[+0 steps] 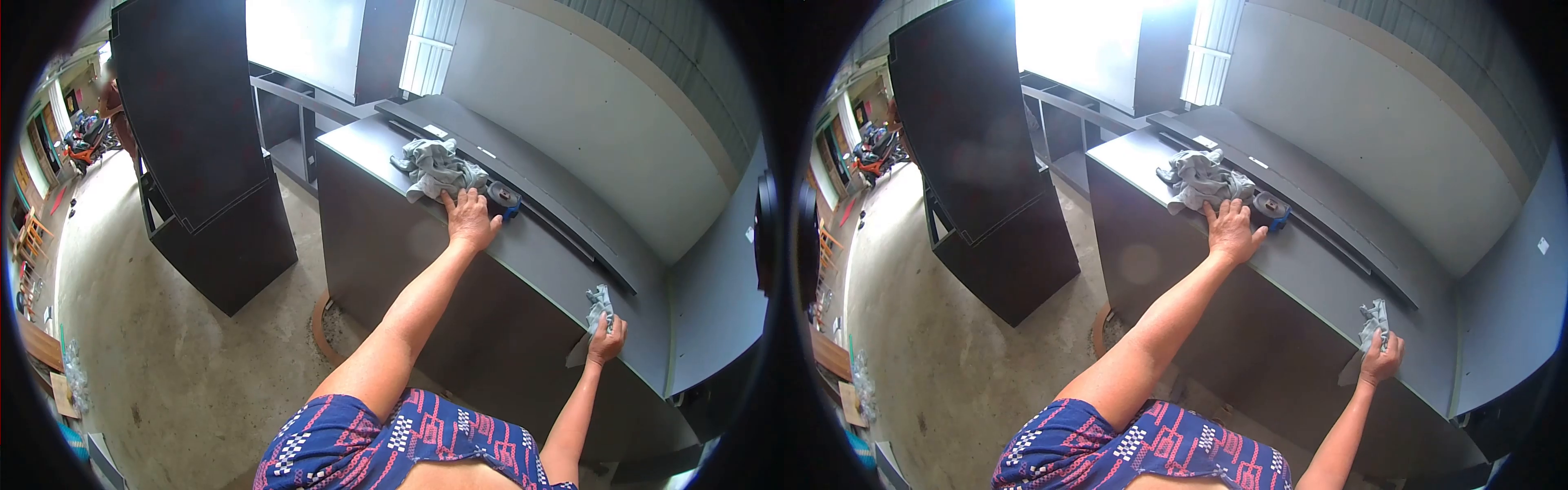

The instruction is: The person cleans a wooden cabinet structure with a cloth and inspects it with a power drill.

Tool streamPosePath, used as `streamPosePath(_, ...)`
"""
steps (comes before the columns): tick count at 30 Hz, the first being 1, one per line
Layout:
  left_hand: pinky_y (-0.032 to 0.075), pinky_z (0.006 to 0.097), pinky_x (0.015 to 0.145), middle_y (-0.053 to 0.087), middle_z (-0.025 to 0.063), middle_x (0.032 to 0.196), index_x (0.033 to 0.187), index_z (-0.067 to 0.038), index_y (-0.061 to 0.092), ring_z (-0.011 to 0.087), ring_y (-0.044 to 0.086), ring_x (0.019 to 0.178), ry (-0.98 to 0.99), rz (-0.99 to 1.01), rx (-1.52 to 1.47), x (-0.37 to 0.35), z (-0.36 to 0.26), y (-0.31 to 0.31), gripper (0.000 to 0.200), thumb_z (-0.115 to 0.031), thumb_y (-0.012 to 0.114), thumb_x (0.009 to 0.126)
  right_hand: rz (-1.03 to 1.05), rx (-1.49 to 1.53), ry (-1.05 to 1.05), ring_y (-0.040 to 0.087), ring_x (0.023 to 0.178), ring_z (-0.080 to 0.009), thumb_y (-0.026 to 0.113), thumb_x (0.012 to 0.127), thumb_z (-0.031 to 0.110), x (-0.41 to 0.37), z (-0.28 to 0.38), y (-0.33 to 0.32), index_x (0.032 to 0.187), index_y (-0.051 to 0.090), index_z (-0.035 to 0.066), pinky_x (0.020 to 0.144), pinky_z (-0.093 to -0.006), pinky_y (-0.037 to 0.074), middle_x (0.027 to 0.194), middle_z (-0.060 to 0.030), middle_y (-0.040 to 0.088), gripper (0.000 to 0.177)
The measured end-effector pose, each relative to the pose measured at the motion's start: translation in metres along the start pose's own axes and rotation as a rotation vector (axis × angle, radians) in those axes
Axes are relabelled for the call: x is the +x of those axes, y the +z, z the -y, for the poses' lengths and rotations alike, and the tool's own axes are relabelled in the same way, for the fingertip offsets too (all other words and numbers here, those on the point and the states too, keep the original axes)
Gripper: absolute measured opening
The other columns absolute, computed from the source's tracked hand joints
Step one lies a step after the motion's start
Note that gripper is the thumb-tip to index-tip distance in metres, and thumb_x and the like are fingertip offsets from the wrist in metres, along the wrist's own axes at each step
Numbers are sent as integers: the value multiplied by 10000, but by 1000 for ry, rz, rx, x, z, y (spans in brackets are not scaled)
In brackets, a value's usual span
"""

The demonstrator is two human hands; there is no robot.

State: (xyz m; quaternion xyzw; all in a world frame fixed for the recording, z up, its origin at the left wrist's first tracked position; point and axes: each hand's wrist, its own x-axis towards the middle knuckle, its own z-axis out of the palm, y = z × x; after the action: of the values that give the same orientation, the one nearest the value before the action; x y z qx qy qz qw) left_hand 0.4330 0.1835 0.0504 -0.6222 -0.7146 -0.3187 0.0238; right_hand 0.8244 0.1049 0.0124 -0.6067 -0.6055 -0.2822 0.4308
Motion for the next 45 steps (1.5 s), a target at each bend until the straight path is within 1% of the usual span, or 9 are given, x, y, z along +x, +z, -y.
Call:
streamPosePath(7,96,556,1124,456,117,1316,1183,9,546,269,347,1291,17,20,8,2,1,2,607,-481,575,828,-19,-6,-4,559,747,-289,640,816,260,0,0,1,824,627,49,661,-407,432,771,-80,576,212)
streamPosePath(12,134,538,1116,459,125,1307,1181,14,541,271,352,1285,20,-2,17,3,3,6,608,-478,579,826,6,-8,13,559,747,-285,637,818,256,-1,-1,1,816,622,49,664,-404,434,770,-77,574,208)
streamPosePath(15,166,527,1104,462,123,1299,1175,11,542,274,356,1278,15,24,9,2,0,2,601,-478,580,827,-40,-9,-27,554,739,-284,632,821,255,-1,-1,2,811,618,49,657,-406,429,760,-76,567,206)
streamPosePath(22,223,496,1074,466,116,1288,1164,-2,549,275,364,1270,6,23,16,3,0,2,583,-480,580,830,0,-4,-1,557,760,-293,630,824,258,0,2,-1,828,620,45,674,-407,433,786,-83,574,214)
streamPosePath(27,215,506,1081,464,116,1291,1172,-4,546,272,361,1274,6,27,9,2,0,2,585,-479,580,831,27,-5,16,561,782,-310,631,827,249,0,4,-2,839,615,29,691,-410,435,810,-98,577,221)
streamPosePath(30,211,513,1085,468,110,1287,1171,-5,548,269,362,1274,8,-4,16,3,2,7,586,-481,578,830,5,6,17,557,757,-290,628,821,259,0,3,0,824,622,54,673,-407,432,781,-72,577,205)
streamPosePath(33,214,509,1082,473,104,1279,1170,-7,550,263,364,1271,12,-6,28,3,1,7,590,-486,574,828,6,13,-5,559,768,-300,628,818,254,-1,2,0,832,621,48,684,-406,436,793,-79,579,207)
streamPosePath(37,222,490,1071,480,101,1264,1172,-14,552,256,375,1259,16,5,32,3,1,5,595,-496,570,823,-11,12,-13,559,798,-307,633,800,240,-1,2,0,846,621,41,701,-408,441,820,-91,582,205)
streamPosePath(45,238,480,1054,492,95,1255,1126,-27,569,253,387,1246,36,-66,32,2,5,11,561,-494,581,816,36,-3,-12,560,834,-312,645,730,179,0,-3,0,862,634,31,742,-418,450,854,-98,588,199)
